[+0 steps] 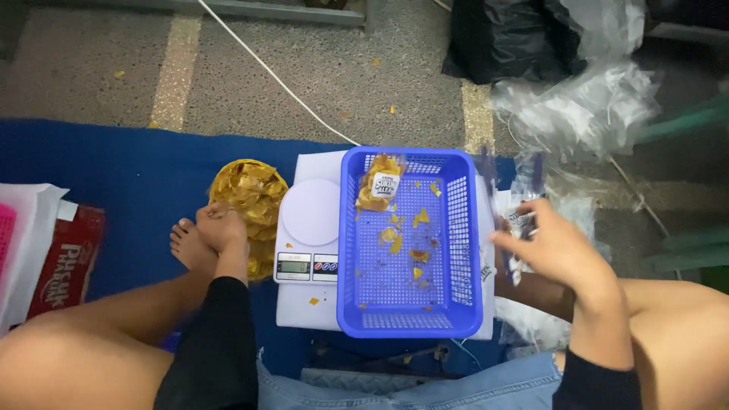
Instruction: The person is manually packing chips from a blue basket into small plastic bags, then weighing each bag on a digital scale.
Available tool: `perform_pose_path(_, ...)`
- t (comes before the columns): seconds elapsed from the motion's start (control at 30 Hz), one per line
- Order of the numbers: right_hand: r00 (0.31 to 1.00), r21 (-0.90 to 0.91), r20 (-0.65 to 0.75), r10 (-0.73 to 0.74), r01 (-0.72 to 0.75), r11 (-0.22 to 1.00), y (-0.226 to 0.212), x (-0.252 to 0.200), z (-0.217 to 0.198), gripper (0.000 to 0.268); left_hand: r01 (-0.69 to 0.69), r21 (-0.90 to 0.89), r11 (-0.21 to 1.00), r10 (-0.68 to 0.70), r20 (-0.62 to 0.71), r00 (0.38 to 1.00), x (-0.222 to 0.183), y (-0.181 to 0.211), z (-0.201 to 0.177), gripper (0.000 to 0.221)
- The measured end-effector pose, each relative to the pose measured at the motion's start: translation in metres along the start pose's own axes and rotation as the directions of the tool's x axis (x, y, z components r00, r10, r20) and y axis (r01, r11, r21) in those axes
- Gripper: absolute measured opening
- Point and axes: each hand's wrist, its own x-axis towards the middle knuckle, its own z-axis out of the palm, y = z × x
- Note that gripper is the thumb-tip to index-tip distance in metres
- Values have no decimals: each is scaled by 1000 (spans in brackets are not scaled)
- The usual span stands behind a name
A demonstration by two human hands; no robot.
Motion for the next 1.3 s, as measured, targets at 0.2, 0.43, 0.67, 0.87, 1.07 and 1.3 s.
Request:
perform_pose_path(0.2,972,109,-2,236,-235,966,76,102,106,104,289,-452,844,-310,29,950,-45,86,-31,15)
perform_pose_path(0.43,995,138,12,104,-104,985,69,98,129,87,81,70,994,-79,-31,996,11,4,4,19)
perform_pose_path(0.67,961,258,-29,276,-259,931,163,146,146,71,47,32,998,-47,-18,999,0,16,-4,11)
perform_pose_path(0.87,939,201,239,249,-299,933,128,120,149,65,-366,750,550,395,152,906,47,-85,-25,50)
perform_pose_path(1.07,935,233,255,249,-309,922,119,119,151,58,-352,770,532,463,84,882,52,-89,-21,53)
perform_pose_path(1.3,954,-109,268,134,-108,988,118,116,136,51,-28,136,990,48,-151,987,88,-70,57,26)
